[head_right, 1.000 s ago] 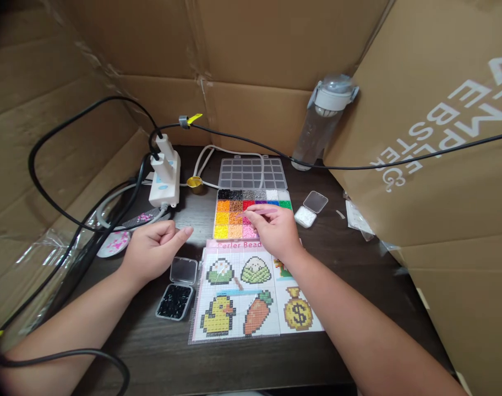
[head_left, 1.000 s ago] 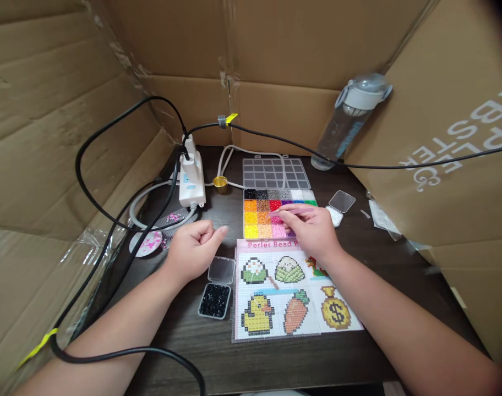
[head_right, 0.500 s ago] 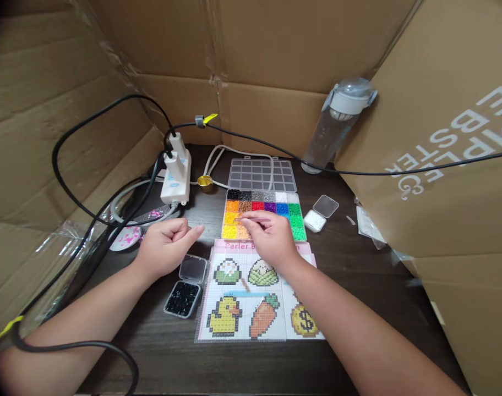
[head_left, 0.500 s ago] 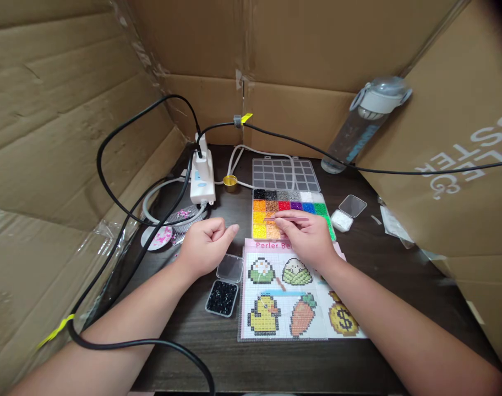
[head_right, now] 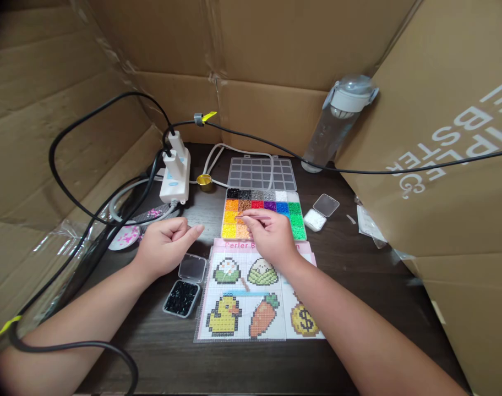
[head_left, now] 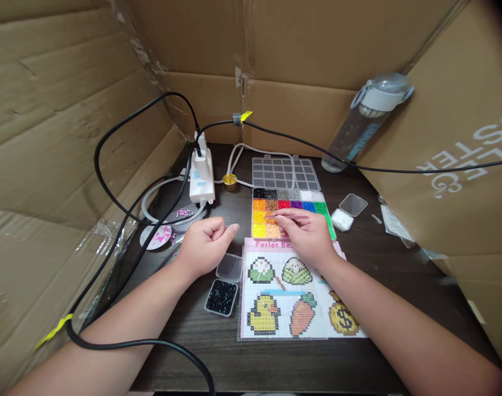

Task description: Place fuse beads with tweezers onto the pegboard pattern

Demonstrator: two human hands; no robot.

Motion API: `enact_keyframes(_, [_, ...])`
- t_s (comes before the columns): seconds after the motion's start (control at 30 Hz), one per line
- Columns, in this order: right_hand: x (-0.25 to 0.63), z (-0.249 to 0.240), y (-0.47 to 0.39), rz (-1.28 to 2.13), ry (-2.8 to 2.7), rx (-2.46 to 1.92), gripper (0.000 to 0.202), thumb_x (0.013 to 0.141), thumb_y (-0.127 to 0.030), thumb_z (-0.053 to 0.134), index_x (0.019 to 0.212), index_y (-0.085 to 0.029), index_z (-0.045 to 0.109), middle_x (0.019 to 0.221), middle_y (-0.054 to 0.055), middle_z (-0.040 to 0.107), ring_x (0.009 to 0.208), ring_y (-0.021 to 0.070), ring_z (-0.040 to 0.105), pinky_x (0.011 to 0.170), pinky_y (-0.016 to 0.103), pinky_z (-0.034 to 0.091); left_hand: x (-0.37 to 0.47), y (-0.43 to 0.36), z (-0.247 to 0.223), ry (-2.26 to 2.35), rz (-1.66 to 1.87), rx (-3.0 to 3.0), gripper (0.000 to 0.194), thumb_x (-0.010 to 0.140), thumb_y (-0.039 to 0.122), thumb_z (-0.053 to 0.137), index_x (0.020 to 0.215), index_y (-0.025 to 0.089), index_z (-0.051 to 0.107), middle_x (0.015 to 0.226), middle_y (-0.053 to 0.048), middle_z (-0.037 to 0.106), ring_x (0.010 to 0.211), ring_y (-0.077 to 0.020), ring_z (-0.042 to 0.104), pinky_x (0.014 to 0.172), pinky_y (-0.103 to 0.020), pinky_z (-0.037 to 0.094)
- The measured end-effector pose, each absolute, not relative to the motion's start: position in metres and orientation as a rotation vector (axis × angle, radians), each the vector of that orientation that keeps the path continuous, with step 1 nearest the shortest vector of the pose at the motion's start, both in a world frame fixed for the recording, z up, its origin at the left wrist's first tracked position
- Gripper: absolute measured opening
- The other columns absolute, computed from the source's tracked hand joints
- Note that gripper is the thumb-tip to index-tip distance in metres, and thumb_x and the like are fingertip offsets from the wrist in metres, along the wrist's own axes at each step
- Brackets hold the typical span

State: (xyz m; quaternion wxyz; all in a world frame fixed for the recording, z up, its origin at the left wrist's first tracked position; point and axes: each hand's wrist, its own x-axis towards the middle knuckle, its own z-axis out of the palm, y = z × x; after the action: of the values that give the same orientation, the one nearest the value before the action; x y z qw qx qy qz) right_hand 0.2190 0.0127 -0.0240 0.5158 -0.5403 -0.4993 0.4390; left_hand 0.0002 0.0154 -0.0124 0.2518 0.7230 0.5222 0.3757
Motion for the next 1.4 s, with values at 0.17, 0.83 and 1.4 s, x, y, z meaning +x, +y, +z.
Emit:
enact_keyframes(0.17, [0.22,-0.023,0.013,1.054,-1.199,-1.301,0.02,0.077,-0.033,0.073,0.086,-0.016,0.078,0.081,0.008,0.077,0.065,0.0162,0.069,0.059,0.032,0.06,0.001,0.015,-0.012,1.415,1.029,1.963,0.048,0.084,0.03,0.057,0.055,0.021,0.02,0.049,0.007,0.023,0.048,-0.008,0.023,0.047,-0.023,0.024])
enact_keyframes(0.83, [0.219,-0.017,0.012,1.055,-1.152,-1.327,0.014,0.074,-0.029,0.074,0.081,-0.017,0.077,0.07,0.005,0.075,0.056,0.0129,0.064,0.054,0.029,0.057,0.0,0.016,-0.013,1.4,1.067,1.99,0.047,0.083,0.028,0.057,0.054,0.021,0.02,0.05,0.008,0.022,0.048,-0.0075,0.023,0.046,-0.023,0.023])
enact_keyframes(1.4, [0.222,-0.013,0.013,0.967,-1.205,-1.389,0.016,0.077,-0.029,0.073,0.084,-0.016,0.078,0.073,0.007,0.076,0.059,0.0134,0.065,0.055,0.028,0.055,0.0,0.015,-0.013,1.394,1.061,1.978,0.047,0.082,0.029,0.056,0.054,0.022,0.019,0.05,0.007,0.022,0.048,-0.0078,0.023,0.046,-0.023,0.024])
